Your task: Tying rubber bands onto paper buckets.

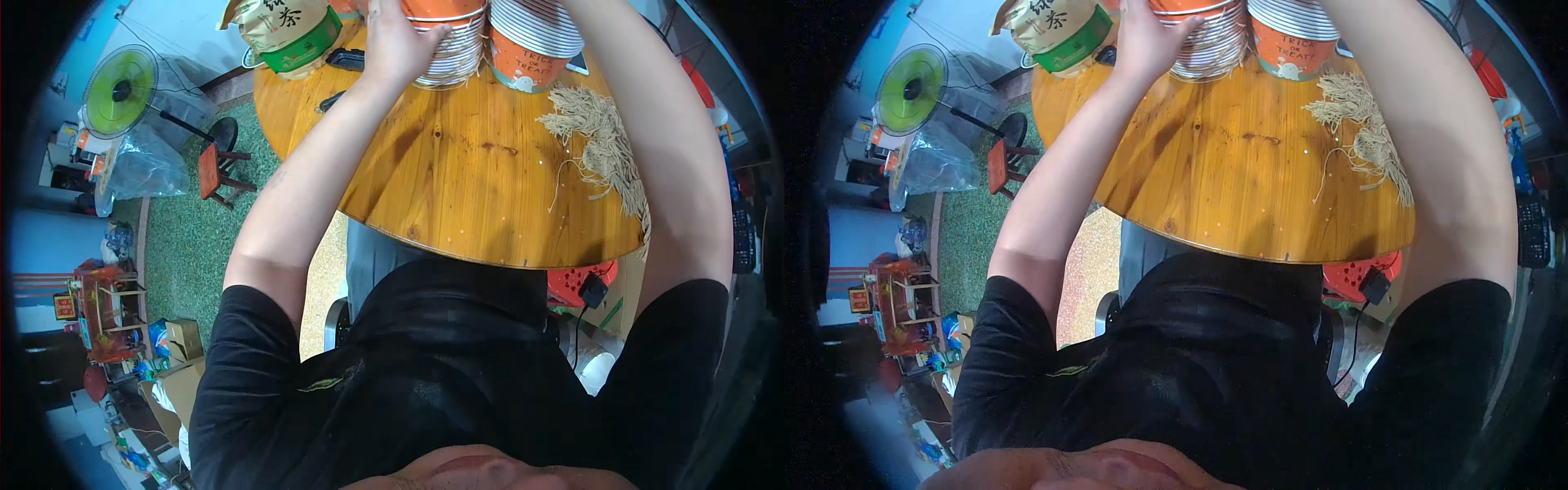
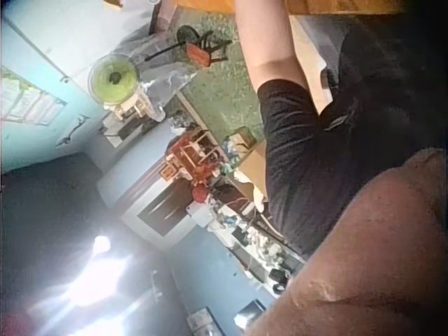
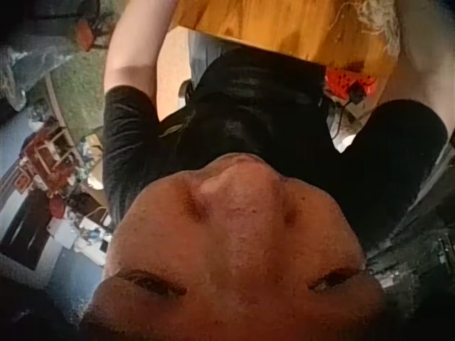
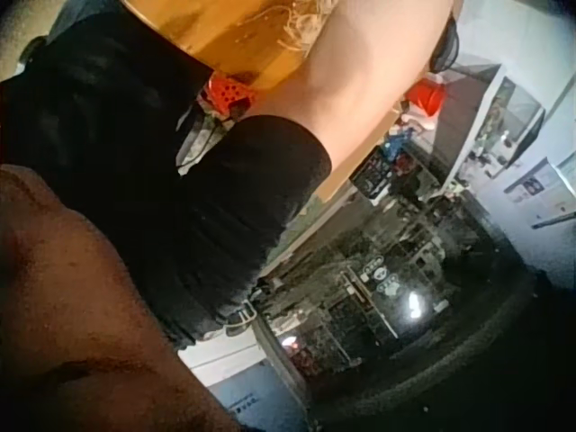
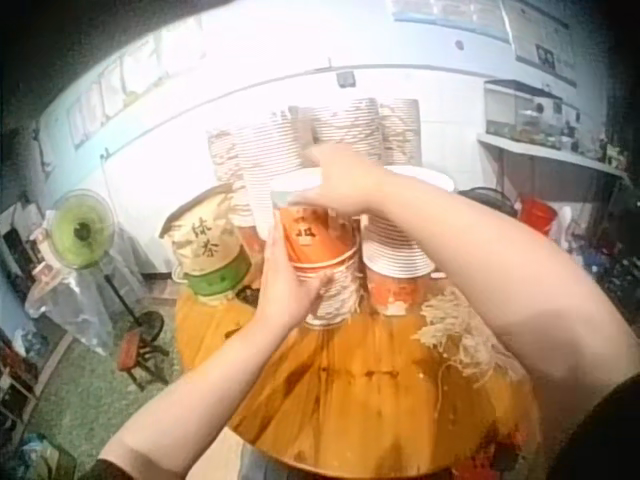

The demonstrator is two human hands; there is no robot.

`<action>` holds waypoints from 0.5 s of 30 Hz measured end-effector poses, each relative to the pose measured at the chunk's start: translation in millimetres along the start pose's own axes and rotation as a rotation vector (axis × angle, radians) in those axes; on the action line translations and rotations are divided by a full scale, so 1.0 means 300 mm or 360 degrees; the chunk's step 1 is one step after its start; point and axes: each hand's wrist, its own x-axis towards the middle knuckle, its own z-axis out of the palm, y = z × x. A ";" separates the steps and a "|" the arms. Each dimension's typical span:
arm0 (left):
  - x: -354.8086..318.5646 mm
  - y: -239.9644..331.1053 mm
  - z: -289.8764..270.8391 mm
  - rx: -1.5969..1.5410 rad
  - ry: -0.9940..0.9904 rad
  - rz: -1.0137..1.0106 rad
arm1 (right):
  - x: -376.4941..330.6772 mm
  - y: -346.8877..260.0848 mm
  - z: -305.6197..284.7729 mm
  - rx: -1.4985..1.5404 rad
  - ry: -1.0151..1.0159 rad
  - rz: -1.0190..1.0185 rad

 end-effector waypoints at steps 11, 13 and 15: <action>-0.106 0.121 0.169 0.0466 -0.0626 -0.0036 | -0.377 0.120 -0.228 -0.0302 -0.0125 0.0507; -0.112 0.076 0.220 0.0366 -0.0235 0.0651 | -0.336 0.063 -0.212 -0.0252 -0.0068 0.0453; -0.066 0.074 0.283 0.0434 -0.0342 0.0593 | -0.317 0.043 -0.206 -0.0237 -0.0016 0.0442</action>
